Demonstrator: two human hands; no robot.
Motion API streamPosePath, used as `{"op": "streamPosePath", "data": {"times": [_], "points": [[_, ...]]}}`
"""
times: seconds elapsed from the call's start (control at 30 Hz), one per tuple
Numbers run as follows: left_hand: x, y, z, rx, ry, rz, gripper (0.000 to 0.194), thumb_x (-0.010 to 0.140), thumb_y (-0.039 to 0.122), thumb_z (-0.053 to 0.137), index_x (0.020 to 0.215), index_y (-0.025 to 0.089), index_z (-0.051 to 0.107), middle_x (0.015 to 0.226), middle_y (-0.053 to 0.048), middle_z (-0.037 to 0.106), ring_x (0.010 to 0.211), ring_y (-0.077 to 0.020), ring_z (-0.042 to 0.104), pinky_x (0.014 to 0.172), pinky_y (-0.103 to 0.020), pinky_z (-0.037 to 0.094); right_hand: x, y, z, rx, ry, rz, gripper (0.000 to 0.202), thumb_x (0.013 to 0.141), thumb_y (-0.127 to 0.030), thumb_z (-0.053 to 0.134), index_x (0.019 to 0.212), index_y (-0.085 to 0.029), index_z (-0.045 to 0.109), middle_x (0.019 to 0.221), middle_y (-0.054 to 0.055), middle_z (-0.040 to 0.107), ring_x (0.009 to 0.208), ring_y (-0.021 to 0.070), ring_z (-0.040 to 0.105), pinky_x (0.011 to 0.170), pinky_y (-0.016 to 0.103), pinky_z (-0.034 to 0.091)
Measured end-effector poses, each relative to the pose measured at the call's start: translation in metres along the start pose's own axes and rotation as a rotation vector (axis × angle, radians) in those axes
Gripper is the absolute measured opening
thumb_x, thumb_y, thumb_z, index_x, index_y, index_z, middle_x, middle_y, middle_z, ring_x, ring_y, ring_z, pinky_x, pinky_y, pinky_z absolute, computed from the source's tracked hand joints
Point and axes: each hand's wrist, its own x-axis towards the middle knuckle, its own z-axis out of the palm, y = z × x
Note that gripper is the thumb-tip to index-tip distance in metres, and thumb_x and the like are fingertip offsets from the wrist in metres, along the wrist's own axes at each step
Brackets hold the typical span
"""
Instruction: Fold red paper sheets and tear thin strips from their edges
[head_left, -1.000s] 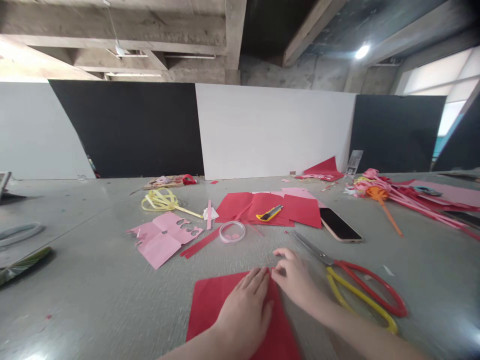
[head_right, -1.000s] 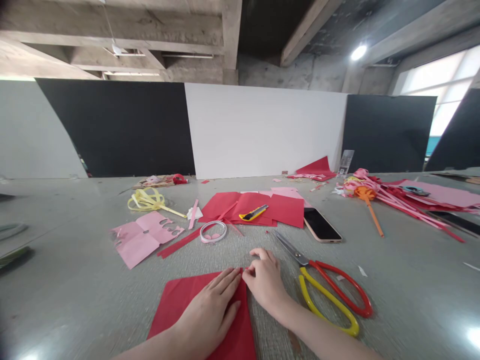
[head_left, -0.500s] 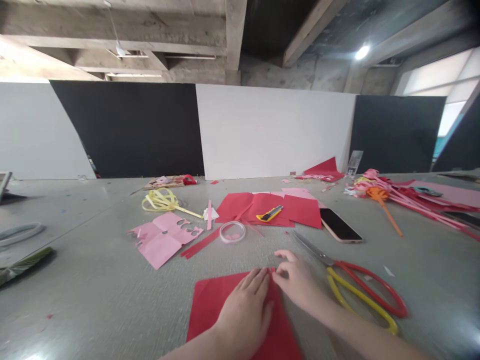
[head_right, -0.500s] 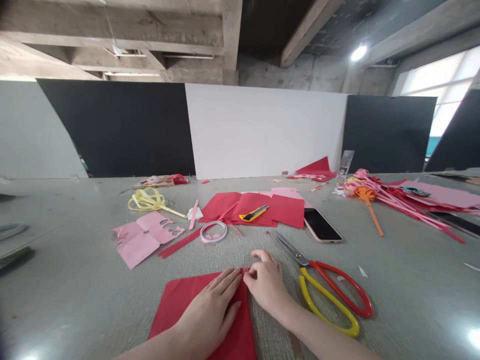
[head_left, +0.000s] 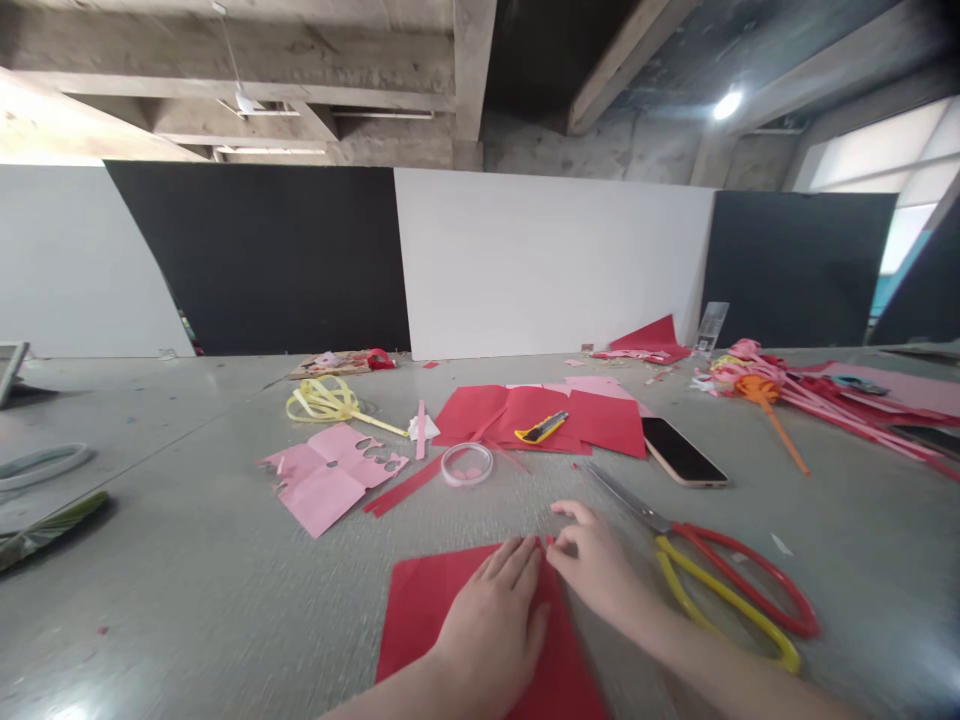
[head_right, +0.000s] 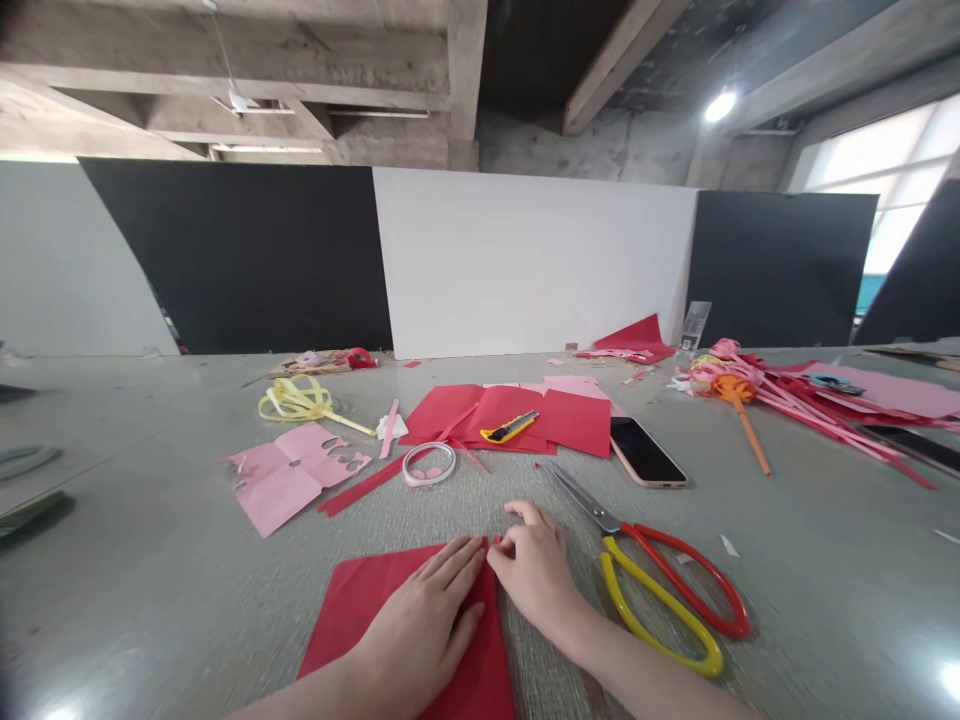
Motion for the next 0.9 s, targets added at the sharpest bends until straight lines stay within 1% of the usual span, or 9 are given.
{"op": "streamPosePath", "data": {"times": [0.17,0.43,0.73,0.9], "points": [[0.0,0.0013,-0.001,-0.017,-0.023,-0.013,0.047,0.084,0.023,0.035,0.13,0.011,0.035,0.135,-0.007,0.032,0.124,-0.0221,0.025,0.102,-0.036,0.025,-0.0008,0.0019,-0.003,0.004,-0.031,-0.025,0.021,0.07,-0.019,0.05,0.05,-0.019,0.058,0.114,0.008,0.053,0.104,0.0225,0.049,0.085,0.033,0.035],[0.0,0.0033,-0.0061,-0.004,-0.101,-0.047,0.05,0.085,0.029,0.034,0.132,0.011,0.029,0.137,-0.007,0.026,0.126,-0.022,0.02,0.103,-0.036,0.021,-0.0009,-0.0008,-0.004,-0.001,-0.046,-0.012,0.02,0.068,-0.014,0.049,0.051,-0.018,0.058,0.115,0.009,0.052,0.105,0.0228,0.048,0.087,0.034,0.034],[-0.0006,0.0042,-0.0055,-0.005,-0.106,-0.055,0.051,0.085,0.029,0.033,0.133,0.012,0.028,0.138,-0.006,0.024,0.126,-0.0213,0.019,0.103,-0.036,0.02,0.0009,-0.0021,-0.0027,-0.003,-0.057,0.015,0.019,0.065,-0.013,0.049,0.05,-0.018,0.059,0.116,0.009,0.052,0.104,0.0234,0.049,0.086,0.033,0.035],[-0.0003,0.0041,-0.0065,-0.006,-0.108,-0.067,0.051,0.086,0.03,0.032,0.133,0.012,0.027,0.138,-0.006,0.024,0.127,-0.021,0.018,0.104,-0.035,0.019,0.0014,-0.0014,-0.0058,0.009,-0.081,0.022,0.025,0.07,-0.017,0.047,0.047,-0.018,0.057,0.118,0.008,0.051,0.105,0.0225,0.048,0.086,0.033,0.035]]}}
